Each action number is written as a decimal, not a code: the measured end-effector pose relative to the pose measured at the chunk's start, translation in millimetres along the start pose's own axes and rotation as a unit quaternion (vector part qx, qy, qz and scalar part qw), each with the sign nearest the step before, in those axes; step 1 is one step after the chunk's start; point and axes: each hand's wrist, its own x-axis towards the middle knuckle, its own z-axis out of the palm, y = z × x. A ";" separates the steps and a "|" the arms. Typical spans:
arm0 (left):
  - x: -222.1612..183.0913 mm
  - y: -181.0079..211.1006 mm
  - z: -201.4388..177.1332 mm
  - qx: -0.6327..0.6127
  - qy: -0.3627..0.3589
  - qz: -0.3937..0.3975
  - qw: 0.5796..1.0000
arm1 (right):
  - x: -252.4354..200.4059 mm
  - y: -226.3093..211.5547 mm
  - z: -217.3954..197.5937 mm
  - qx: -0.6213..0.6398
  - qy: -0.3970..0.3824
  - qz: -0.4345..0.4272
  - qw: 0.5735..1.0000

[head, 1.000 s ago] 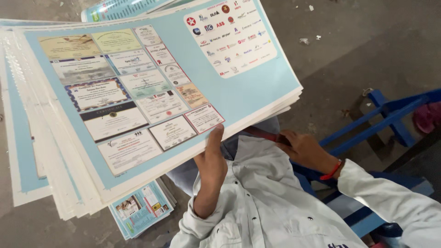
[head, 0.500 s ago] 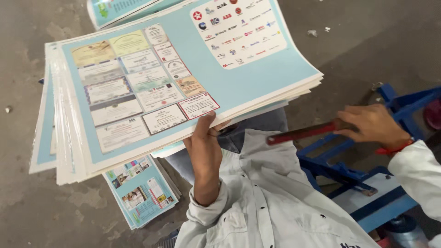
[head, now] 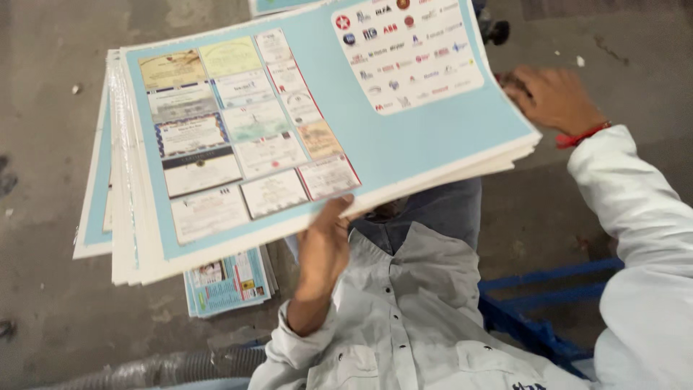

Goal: The person folds printed paper sheets by hand using a wooden tool to crease the folds. The person aligns the sheets on a small stand and presses the tool along the folded edge before stacking the finished pieces.

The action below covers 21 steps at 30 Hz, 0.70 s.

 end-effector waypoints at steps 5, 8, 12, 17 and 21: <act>12.8 26.0 -5.2 -0.043 -0.013 0.027 0.999 | 20.6 -12.6 -30.9 -0.004 0.004 -0.035 0.999; 13.2 33.5 -14.1 -0.014 -0.008 0.013 1.000 | -10.6 -23.0 -32.3 0.002 -0.046 -0.051 0.998; 2.0 29.2 -36.7 0.011 -0.039 -0.014 0.999 | -46.7 -30.5 1.5 0.012 -0.043 -0.082 0.996; -21.7 26.4 -60.8 0.009 -0.016 -0.035 0.999 | -18.6 -19.6 41.5 0.016 -0.019 -0.012 1.000; -25.1 37.5 -69.4 0.009 -0.042 -0.030 0.999 | 35.5 35.3 -2.6 -0.005 0.201 -0.056 0.978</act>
